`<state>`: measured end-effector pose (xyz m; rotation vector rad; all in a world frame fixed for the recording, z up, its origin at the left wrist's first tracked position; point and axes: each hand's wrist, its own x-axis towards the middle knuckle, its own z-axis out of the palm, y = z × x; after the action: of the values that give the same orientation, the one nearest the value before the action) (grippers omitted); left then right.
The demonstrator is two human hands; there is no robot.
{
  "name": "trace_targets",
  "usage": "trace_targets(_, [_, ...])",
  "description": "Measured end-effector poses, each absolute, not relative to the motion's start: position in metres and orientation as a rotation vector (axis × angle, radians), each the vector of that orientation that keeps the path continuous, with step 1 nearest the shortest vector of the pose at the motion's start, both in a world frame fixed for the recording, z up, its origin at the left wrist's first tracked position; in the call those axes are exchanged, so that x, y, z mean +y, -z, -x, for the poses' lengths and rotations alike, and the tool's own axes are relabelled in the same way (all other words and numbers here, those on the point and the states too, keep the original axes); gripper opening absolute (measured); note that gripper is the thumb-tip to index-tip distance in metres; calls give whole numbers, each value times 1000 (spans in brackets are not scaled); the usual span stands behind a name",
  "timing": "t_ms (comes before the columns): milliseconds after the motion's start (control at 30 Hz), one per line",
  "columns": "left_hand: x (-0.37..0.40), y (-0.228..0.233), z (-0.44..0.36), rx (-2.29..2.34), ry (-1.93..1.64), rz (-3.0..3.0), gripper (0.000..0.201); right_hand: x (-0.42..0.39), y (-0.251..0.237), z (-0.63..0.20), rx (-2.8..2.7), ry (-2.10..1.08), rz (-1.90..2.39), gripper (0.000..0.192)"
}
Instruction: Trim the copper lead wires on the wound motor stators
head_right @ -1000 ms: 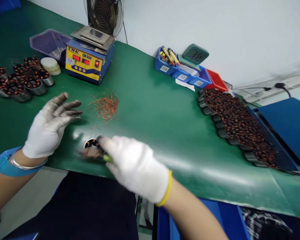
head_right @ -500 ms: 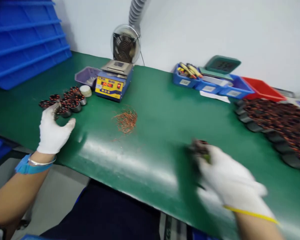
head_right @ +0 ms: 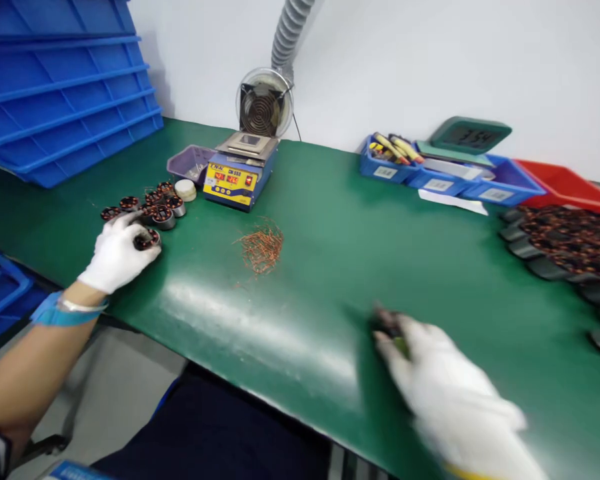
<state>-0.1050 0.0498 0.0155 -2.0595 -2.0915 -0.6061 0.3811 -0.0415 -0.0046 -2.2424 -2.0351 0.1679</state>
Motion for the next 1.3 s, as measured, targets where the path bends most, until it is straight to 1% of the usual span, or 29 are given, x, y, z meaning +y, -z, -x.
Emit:
trace_targets(33, [36, -16, 93, -2031, 640, 2149, 20, -51, 7, -358, -2048, -146, 2293, 44])
trace_targets(100, [5, -16, 65, -1816, 637, 2449, 18, -63, 6, -319, -2156, -53, 2248, 44])
trace_targets(200, [-31, -12, 28, -1404, 578, 2903, 8, -68, 1, -291, -2243, 114, 2230, 41])
trace_targets(267, [-43, -7, 14, -1225, 583, 3094, 11, -67, -2, -292, -2278, 138, 2254, 42])
trace_targets(333, [-46, 1, 8, -1203, 731, 3180, 21, -67, -5, -296, -2297, 130, 2279, 46])
trace_targets(367, [-46, 5, 7, -1243, 854, 3183, 30, -68, -6, -297, -2294, 135, 2269, 49])
trace_targets(400, [-46, 8, 6, -1301, 979, 3167, 44, -69, -7, -295, -2285, 136, 2226, 51])
trace_targets(467, [-47, 14, 5, -1455, 1155, 3106, 85, -71, -9, -282, -2240, 59, 2029, 54])
trace_targets(500, [-48, 16, 4, -1543, 1172, 3085, 103, -71, -10, -271, -2203, -49, 1903, 53])
trace_targets(533, [-50, 18, 1, -1632, 1156, 3071, 116, -71, -12, -258, -2160, -206, 1787, 52])
trace_targets(567, [-51, 19, -2, -1722, 1137, 3052, 123, -70, -14, -244, -2111, -391, 1701, 49])
trace_targets(600, [-52, 20, -6, -1801, 1124, 3031, 124, -68, -17, -231, -2061, -575, 1648, 45])
trace_targets(667, [-52, 23, -15, -1884, 1111, 3018, 112, -61, -21, -208, -1986, -869, 1630, 26])
trace_targets(700, [-51, 24, -18, -1887, 1112, 3032, 105, -57, -21, -202, -1969, -952, 1650, 16])
trace_targets(733, [-49, 24, -20, -1873, 1122, 3049, 99, -53, -21, -200, -1970, -971, 1690, 9])
trace_targets(767, [-47, 25, -21, -1842, 1130, 3075, 96, -50, -19, -200, -1986, -926, 1742, 8])
trace_targets(900, [-40, 28, -13, -1750, 1231, 3167, 104, -42, -9, -222, -2003, -522, 1973, 13])
trace_targets(933, [-39, 29, -11, -1753, 1261, 3194, 107, -41, -9, -226, -1970, -489, 1990, 15])
trace_targets(967, [-39, 29, -9, -1767, 1294, 3214, 110, -40, -10, -227, -1936, -514, 1980, 16])
trace_targets(1033, [-39, 30, -6, -1812, 1391, 3214, 120, -38, -18, -223, -1918, -680, 1916, 23])
trace_targets(1100, [-39, 30, -7, -1815, 1498, 3187, 127, -35, -28, -212, -2014, -885, 1808, 44])
trace_targets(1133, [-39, 30, -7, -1798, 1542, 3178, 126, -33, -32, -206, -2074, -959, 1755, 53])
trace_targets(1167, [-39, 29, -9, -1784, 1573, 3172, 122, -31, -34, -200, -2112, -1007, 1712, 54])
trace_targets(1200, [-40, 29, -10, -1787, 1583, 3168, 118, -30, -34, -196, -2113, -1031, 1681, 47])
trace_targets(1267, [-40, 28, -13, -1824, 1565, 3152, 113, -29, -29, -192, -2037, -1027, 1645, 21])
trace_targets(1300, [-40, 28, -14, -1828, 1553, 3143, 113, -30, -24, -193, -2004, -995, 1644, 11])
